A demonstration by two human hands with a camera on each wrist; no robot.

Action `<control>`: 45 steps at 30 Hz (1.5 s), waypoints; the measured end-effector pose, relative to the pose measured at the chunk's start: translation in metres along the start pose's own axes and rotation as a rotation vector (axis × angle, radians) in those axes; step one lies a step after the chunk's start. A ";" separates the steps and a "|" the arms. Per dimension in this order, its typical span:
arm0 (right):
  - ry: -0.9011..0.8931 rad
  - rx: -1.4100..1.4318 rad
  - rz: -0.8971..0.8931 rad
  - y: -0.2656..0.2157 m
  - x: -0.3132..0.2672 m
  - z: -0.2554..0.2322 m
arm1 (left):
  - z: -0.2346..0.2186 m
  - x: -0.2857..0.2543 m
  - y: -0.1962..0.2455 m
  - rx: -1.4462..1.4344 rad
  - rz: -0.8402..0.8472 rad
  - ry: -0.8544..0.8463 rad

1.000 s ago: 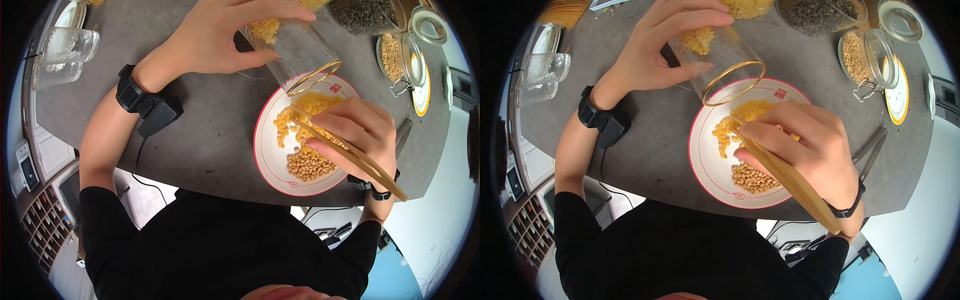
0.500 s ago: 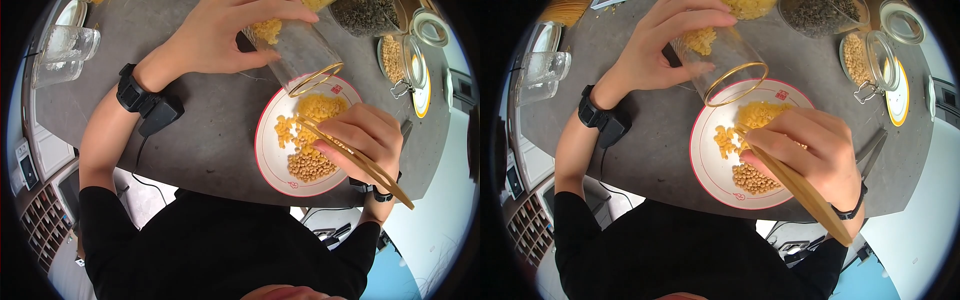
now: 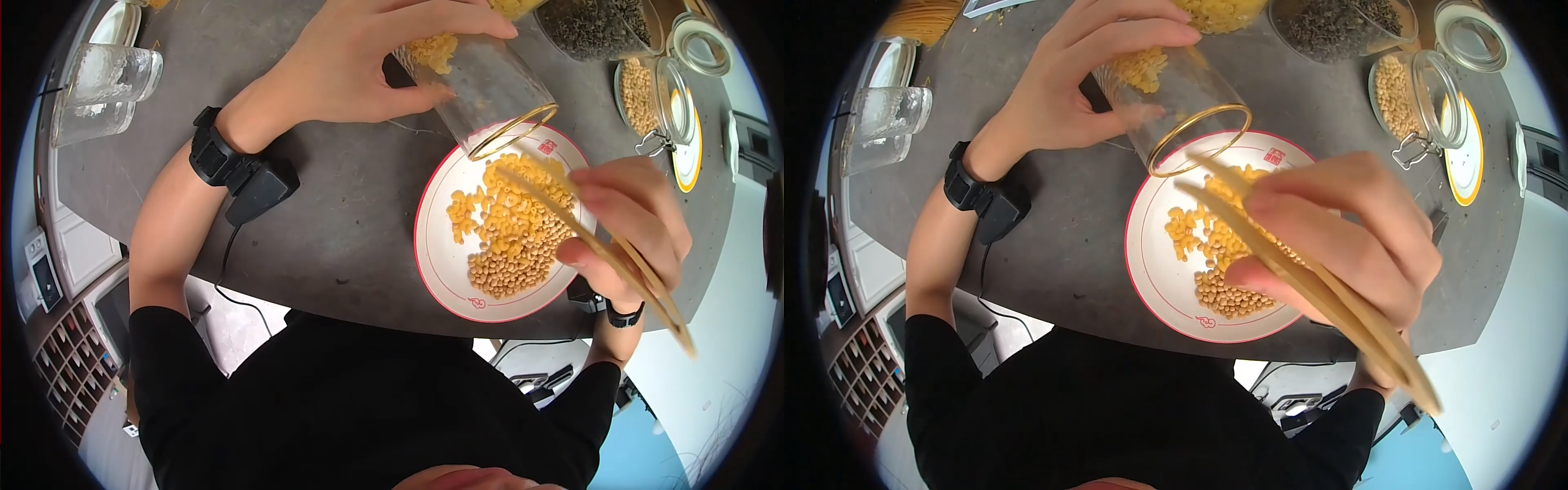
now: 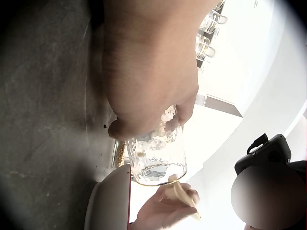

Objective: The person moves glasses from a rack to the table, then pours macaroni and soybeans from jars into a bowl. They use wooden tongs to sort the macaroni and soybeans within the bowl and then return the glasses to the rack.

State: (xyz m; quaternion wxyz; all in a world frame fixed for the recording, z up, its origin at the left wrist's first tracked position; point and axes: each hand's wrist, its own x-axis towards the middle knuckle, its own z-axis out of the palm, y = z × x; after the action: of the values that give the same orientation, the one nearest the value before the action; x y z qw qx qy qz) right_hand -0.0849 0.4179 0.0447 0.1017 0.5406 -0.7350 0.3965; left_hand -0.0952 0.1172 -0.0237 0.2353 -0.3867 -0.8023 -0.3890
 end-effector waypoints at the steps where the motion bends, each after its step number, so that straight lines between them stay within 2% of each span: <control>1: -0.019 0.045 -0.019 0.001 0.000 0.001 | 0.000 0.000 0.001 0.009 -0.004 0.001; 2: -0.019 0.045 -0.021 -0.001 0.001 0.000 | -0.001 0.001 0.002 0.010 -0.004 0.001; 4: -0.251 -0.005 0.083 -0.008 0.003 -0.003 | -0.004 0.003 0.004 0.034 -0.018 -0.045; 7: -0.271 -0.049 0.063 -0.005 0.001 0.005 | -0.004 0.003 0.004 0.047 -0.010 -0.048; 16: -0.294 -0.044 0.150 -0.003 0.001 0.004 | -0.002 0.000 0.001 0.001 -0.003 -0.003; 25: -0.276 -0.075 0.141 0.000 0.001 0.004 | -0.003 0.003 0.003 0.034 0.004 -0.030; 32: -0.278 -0.076 0.139 -0.001 0.001 0.006 | 0.000 -0.001 -0.001 -0.007 0.005 0.020; 38: -0.325 -0.126 0.069 -0.006 0.004 0.006 | 0.000 0.000 0.000 -0.001 0.005 0.021; 40: -0.316 -0.115 0.059 -0.005 0.003 0.007 | -0.002 0.002 0.002 0.039 -0.003 -0.021; 45: -0.307 -0.036 0.093 -0.003 0.006 -0.004 | 0.000 -0.001 0.000 0.018 0.002 0.002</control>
State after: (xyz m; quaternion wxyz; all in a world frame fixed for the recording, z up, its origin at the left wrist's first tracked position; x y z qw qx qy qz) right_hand -0.0855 0.4162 0.0517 -0.0208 0.5583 -0.7731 0.3003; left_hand -0.0950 0.1164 -0.0241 0.2399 -0.3848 -0.8053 -0.3819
